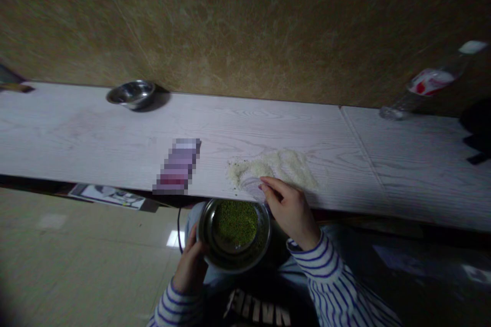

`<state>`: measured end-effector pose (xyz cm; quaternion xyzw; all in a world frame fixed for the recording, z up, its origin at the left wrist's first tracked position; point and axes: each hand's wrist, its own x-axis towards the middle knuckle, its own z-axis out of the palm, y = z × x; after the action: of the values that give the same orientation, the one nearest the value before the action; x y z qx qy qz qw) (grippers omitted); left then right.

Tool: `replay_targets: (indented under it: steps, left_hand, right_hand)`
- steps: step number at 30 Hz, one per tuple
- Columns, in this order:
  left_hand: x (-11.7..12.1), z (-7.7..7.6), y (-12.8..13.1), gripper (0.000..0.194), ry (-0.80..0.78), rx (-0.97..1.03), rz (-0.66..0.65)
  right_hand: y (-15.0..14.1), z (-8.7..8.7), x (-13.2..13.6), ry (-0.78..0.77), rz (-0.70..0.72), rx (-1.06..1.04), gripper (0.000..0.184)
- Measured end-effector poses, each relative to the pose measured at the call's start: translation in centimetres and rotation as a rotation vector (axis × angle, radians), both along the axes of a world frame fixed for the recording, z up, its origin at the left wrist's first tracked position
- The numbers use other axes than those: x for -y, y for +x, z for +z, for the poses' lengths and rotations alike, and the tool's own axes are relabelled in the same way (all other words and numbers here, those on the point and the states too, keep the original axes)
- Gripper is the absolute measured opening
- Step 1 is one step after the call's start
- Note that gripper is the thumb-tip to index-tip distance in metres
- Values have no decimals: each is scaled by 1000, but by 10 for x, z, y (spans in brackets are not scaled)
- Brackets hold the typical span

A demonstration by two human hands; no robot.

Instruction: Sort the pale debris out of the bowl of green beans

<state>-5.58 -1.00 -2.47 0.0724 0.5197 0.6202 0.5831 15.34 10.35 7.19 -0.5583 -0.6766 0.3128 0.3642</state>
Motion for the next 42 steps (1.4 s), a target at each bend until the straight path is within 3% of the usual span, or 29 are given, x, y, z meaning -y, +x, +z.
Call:
replay_targets:
  steps: [6,14,20,42]
  left_hand:
    - [-1,0,1,57,0,3,-22]
    - [-1,-6,-3,56,8,15,-27]
    - [-1,-7,-3,55,39,0,-52]
    - [0,1,-2,52,13,-16,-32]
  right_hand:
    - [-3,-3,1,-11,36,10,29]
    - [7,-8,-9,15,-77,-13,31]
    - [-1,-1,-2,17,13,9,29]
    - [-8,4,-2,12,88,18,28]
